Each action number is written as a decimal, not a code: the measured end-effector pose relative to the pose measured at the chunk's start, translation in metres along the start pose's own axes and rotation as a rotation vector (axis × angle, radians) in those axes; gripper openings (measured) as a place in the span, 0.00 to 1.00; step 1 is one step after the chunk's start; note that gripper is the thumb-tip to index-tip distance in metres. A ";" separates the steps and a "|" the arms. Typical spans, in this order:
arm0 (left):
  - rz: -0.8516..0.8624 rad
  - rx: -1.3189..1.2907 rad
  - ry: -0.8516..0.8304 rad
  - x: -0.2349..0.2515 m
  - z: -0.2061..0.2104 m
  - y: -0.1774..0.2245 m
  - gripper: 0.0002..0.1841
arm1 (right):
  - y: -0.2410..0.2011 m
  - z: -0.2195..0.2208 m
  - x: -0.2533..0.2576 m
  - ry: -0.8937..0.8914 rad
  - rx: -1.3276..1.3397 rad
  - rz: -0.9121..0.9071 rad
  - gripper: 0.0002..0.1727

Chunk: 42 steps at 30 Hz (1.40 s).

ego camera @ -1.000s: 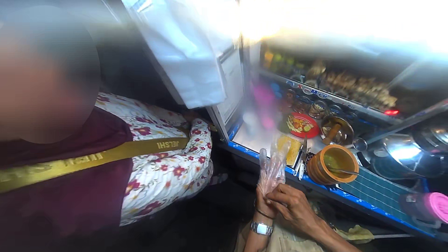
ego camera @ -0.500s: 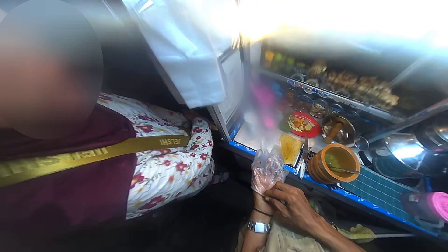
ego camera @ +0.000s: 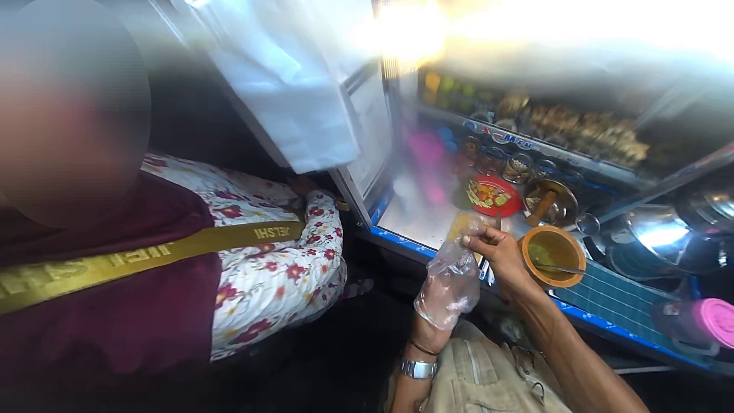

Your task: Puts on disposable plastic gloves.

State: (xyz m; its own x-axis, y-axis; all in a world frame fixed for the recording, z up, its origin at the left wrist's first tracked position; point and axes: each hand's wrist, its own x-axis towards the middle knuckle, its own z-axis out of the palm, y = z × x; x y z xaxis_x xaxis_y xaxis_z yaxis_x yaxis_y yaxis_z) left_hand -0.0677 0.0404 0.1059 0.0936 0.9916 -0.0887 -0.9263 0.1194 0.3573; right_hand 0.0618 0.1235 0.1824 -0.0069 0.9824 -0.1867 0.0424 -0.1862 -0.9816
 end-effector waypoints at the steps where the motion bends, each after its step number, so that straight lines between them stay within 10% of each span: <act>1: -0.027 -0.031 0.046 -0.002 0.001 -0.001 0.25 | 0.000 0.001 0.000 0.011 0.001 -0.019 0.05; 7: -0.100 -0.057 0.168 -0.005 -0.002 -0.002 0.26 | 0.012 0.013 0.004 0.142 0.009 -0.104 0.07; 11: -0.083 -0.079 0.130 -0.001 -0.004 0.002 0.28 | 0.025 0.009 -0.026 0.107 -0.416 -0.370 0.32; 15: -0.017 -0.003 0.284 -0.003 -0.001 0.005 0.33 | 0.052 0.018 -0.072 -0.247 -0.611 -0.576 0.23; 32: 0.143 0.006 0.134 0.006 -0.001 0.008 0.38 | 0.062 0.029 -0.086 -0.236 -0.827 -0.789 0.10; 42: 0.127 0.100 0.121 0.006 -0.005 0.004 0.35 | 0.071 0.019 -0.089 -0.346 -0.639 -0.577 0.10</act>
State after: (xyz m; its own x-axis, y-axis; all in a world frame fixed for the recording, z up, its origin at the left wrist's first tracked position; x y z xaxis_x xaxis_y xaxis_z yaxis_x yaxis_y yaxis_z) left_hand -0.0728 0.0462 0.1025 -0.0715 0.9867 -0.1461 -0.8864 0.0043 0.4629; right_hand 0.0468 0.0224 0.1289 -0.4921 0.8419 0.2216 0.4810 0.4751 -0.7368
